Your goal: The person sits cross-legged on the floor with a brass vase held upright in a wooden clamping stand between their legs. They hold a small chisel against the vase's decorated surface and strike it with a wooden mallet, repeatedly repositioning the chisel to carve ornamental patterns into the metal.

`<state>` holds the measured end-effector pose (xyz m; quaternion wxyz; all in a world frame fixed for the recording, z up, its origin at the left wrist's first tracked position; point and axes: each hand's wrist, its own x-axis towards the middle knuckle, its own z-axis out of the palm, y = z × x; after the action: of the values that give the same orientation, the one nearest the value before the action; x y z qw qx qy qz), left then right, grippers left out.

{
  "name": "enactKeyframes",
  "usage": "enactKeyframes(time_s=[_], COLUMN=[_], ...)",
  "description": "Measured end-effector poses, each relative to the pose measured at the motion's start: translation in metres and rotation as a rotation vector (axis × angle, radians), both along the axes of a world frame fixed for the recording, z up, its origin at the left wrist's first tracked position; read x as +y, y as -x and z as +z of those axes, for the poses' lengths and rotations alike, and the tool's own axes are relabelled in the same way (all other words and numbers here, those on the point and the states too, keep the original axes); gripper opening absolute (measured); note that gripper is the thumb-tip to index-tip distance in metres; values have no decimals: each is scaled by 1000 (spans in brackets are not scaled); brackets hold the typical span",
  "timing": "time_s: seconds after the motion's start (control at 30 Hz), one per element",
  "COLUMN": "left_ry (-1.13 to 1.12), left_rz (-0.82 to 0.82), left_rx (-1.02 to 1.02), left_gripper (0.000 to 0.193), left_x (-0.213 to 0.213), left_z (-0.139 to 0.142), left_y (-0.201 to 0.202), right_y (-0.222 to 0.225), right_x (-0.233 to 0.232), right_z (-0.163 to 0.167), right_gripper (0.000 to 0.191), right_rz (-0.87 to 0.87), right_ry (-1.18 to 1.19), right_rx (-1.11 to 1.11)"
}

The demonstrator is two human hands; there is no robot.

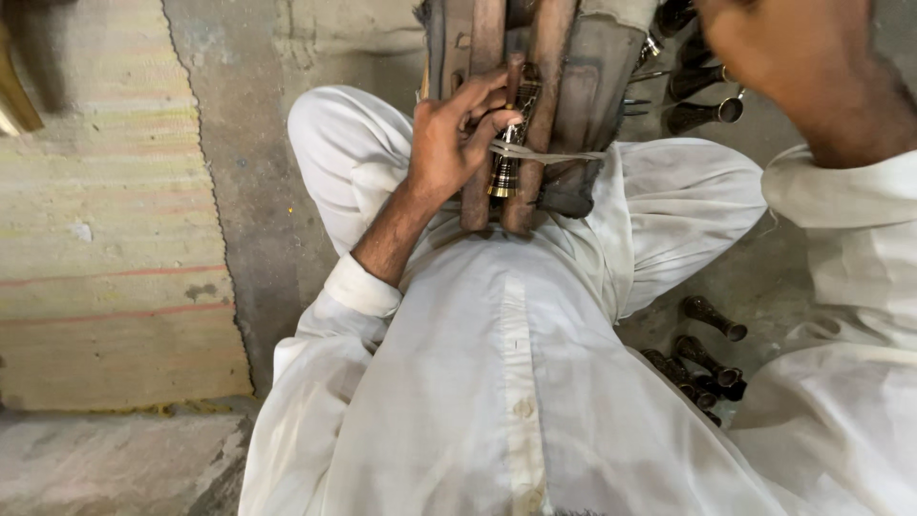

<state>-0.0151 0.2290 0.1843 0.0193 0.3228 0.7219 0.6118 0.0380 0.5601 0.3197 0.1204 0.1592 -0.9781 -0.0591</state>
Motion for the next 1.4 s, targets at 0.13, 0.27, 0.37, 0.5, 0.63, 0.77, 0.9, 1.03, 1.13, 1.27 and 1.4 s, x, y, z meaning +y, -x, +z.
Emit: enactKeyframes(time_s=[0.13,0.27,0.37,0.5,0.63,0.77,0.9,1.03,1.13,1.27,1.4], left_ry=[19,75,54,6,-74,-58,-59,63,144,125,103], left_rz=[-9,21,4,4,4,69,-82,-261,-257,-228,-198], left_rx=[-26,-13,10,61,101,-152,-45,194,183,213,199], left_gripper=[43,43,42,44,42,36,41,43,44,43,42], left_x=[-2,0,-3,-3,0,1,-3,-2,-2,-2,-3], left_z=[-7,-9,-10,-17,-24,-22,-9,6,12,14,15], left_y=[2,2,3,2,3,13,25,37,37,33,29], right_y=[0,1,-3,-5,-3,-5,-10,-21,-31,-37,-36], right_x=[-14,-20,-20,-12,-13,-22,-34,-39,-36,-34,-37], right_z=[4,6,5,8,9,15,18,10,1,-10,-10], right_gripper=[12,13,17,19,20,29,33,33,29,26,25], right_rz=[-32,-25,-27,-17,-17,-115,-24,-89,-211,-91,-9], right_ry=[-295,-292,-363,-322,-251,-126,260,431,446,387,564], right_rx=[33,44,50,37,13,-122,-199,-278,-322,-77,39])
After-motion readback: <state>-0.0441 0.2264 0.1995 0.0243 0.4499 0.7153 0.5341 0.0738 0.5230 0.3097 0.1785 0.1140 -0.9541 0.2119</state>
